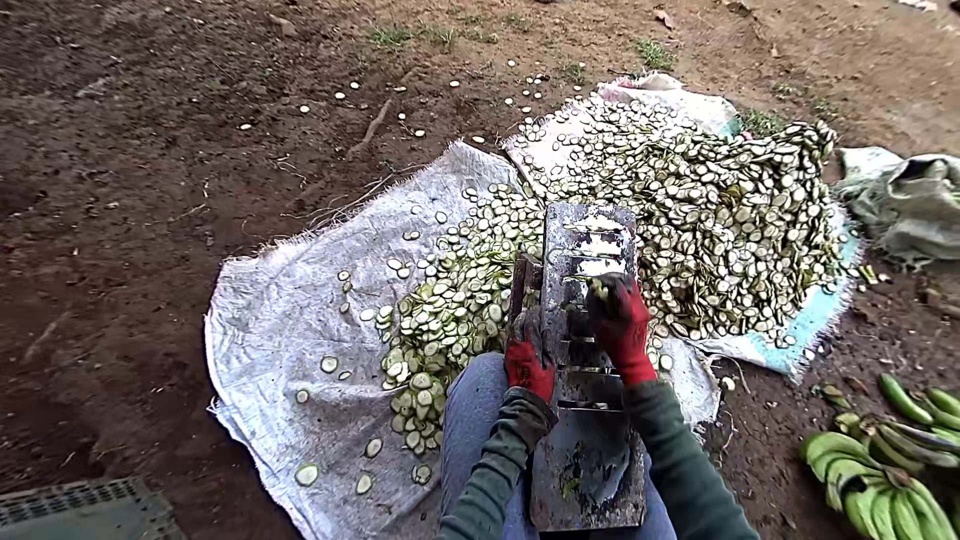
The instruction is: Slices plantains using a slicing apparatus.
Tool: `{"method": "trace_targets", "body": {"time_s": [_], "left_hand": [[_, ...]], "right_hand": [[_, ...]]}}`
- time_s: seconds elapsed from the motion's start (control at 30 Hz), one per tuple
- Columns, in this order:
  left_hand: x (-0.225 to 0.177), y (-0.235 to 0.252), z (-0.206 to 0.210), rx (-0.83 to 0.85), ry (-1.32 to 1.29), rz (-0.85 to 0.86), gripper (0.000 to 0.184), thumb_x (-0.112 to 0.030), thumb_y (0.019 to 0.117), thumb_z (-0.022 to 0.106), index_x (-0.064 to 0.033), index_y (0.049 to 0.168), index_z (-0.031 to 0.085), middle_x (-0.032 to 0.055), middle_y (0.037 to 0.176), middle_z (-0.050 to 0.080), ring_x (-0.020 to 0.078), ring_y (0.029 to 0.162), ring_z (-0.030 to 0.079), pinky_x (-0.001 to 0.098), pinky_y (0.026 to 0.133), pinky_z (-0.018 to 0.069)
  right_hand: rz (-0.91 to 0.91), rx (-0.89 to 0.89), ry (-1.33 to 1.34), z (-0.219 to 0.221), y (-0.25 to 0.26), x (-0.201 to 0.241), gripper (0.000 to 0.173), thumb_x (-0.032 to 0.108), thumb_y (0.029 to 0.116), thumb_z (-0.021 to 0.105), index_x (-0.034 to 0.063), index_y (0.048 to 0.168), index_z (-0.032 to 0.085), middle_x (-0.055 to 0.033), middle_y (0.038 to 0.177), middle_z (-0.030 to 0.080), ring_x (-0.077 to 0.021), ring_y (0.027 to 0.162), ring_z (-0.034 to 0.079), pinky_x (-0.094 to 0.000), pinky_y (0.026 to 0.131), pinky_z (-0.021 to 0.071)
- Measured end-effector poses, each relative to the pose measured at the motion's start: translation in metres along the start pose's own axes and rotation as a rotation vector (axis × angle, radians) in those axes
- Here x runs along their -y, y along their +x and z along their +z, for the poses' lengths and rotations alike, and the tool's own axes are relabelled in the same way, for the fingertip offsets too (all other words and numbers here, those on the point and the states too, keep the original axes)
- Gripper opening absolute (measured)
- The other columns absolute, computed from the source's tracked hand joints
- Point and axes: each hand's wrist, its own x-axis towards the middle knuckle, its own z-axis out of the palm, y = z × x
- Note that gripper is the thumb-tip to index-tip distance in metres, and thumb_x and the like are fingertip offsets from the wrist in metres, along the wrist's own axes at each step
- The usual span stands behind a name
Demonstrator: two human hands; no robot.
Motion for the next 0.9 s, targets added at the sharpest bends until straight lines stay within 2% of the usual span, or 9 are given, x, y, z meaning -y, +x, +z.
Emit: {"method": "trace_targets", "body": {"time_s": [0.07, 0.17, 0.33, 0.47, 0.53, 0.63, 0.73, 0.8, 0.9], "left_hand": [[0.002, -0.001, 0.001, -0.003, -0.018, 0.003, 0.068, -0.004, 0.0898, 0.064, 0.0107, 0.15, 0.038, 0.0367, 0.153, 0.037, 0.0466, 0.145, 0.037, 0.0505, 0.122, 0.027], [0.001, -0.002, 0.003, -0.032, -0.069, 0.032, 0.067, -0.001, 0.0875, 0.065, 0.0141, 0.148, 0.039, 0.0385, 0.15, 0.041, 0.0479, 0.142, 0.04, 0.0502, 0.121, 0.0284], [0.007, 0.001, 0.005, -0.056, -0.108, 0.062, 0.07, 0.002, 0.0833, 0.067, 0.015, 0.146, 0.041, 0.0385, 0.149, 0.042, 0.0479, 0.141, 0.042, 0.0506, 0.12, 0.0297], [0.005, 0.002, 0.002, -0.044, -0.089, 0.057, 0.068, 0.001, 0.0859, 0.066, 0.0142, 0.147, 0.04, 0.0369, 0.149, 0.042, 0.0452, 0.143, 0.041, 0.0477, 0.122, 0.0281], [0.006, 0.003, 0.002, -0.069, -0.095, 0.089, 0.065, 0.001, 0.0857, 0.065, 0.0132, 0.146, 0.043, 0.0354, 0.148, 0.045, 0.0437, 0.142, 0.042, 0.047, 0.121, 0.0293], [0.006, 0.001, 0.004, -0.047, -0.096, 0.074, 0.067, 0.0, 0.0853, 0.067, 0.014, 0.146, 0.042, 0.0367, 0.148, 0.044, 0.0454, 0.142, 0.042, 0.048, 0.121, 0.03], [0.008, 0.001, 0.012, -0.074, -0.1, 0.07, 0.069, 0.001, 0.0828, 0.068, 0.016, 0.144, 0.043, 0.039, 0.146, 0.044, 0.0488, 0.14, 0.043, 0.0507, 0.119, 0.0316], [0.012, 0.001, 0.018, -0.095, -0.111, 0.092, 0.067, 0.0, 0.083, 0.068, 0.016, 0.143, 0.044, 0.0384, 0.145, 0.047, 0.0487, 0.138, 0.045, 0.0515, 0.118, 0.0333], [0.014, 0.006, 0.016, -0.09, -0.129, 0.124, 0.063, 0.0, 0.0869, 0.065, 0.0133, 0.145, 0.045, 0.0346, 0.146, 0.048, 0.0444, 0.139, 0.047, 0.0489, 0.119, 0.0338]], "right_hand": [[-0.013, -0.033, 0.004, -0.03, -0.093, 0.032, 0.03, 0.024, 0.0847, 0.07, -0.0005, 0.1, 0.076, -0.0216, 0.103, 0.074, -0.0322, 0.095, 0.073, -0.0439, 0.081, 0.0603], [-0.019, -0.013, 0.024, -0.05, -0.172, 0.053, 0.027, 0.036, 0.089, 0.067, 0.0116, 0.101, 0.071, -0.013, 0.106, 0.074, -0.0185, 0.109, 0.07, -0.0281, 0.097, 0.0547], [-0.039, 0.015, -0.01, 0.01, -0.012, 0.005, 0.03, 0.019, 0.0852, 0.069, -0.0057, 0.102, 0.074, -0.0257, 0.105, 0.073, -0.0405, 0.097, 0.072, -0.0518, 0.084, 0.0582], [0.073, 0.064, -0.016, 0.041, 0.082, -0.02, 0.036, 0.015, 0.0934, 0.069, -0.0071, 0.121, 0.064, -0.0303, 0.122, 0.064, -0.0451, 0.113, 0.065, -0.0584, 0.095, 0.0527], [0.123, 0.098, 0.03, 0.03, 0.061, -0.009, 0.037, 0.017, 0.0902, 0.074, -0.0042, 0.119, 0.066, -0.0273, 0.12, 0.065, -0.0421, 0.107, 0.066, -0.0588, 0.091, 0.0544], [0.115, 0.073, 0.034, -0.017, -0.054, 0.021, 0.04, 0.035, 0.0772, 0.081, 0.0012, 0.098, 0.075, -0.0188, 0.104, 0.073, -0.0356, 0.101, 0.069, -0.0557, 0.092, 0.0539], [0.11, -0.019, 0.023, -0.05, -0.155, 0.052, 0.035, 0.048, 0.0836, 0.073, 0.0126, 0.083, 0.071, -0.0087, 0.091, 0.073, -0.0212, 0.097, 0.069, -0.0378, 0.096, 0.0519], [0.061, -0.02, 0.021, -0.039, -0.148, 0.042, 0.034, 0.046, 0.0855, 0.07, 0.0125, 0.086, 0.071, -0.0088, 0.092, 0.073, -0.0216, 0.098, 0.069, -0.0383, 0.097, 0.0517], [0.006, 0.035, -0.032, 0.005, -0.034, 0.008, 0.035, 0.034, 0.0841, 0.073, -0.0001, 0.093, 0.075, -0.0209, 0.097, 0.073, -0.0394, 0.098, 0.069, -0.0552, 0.093, 0.0522]]}}
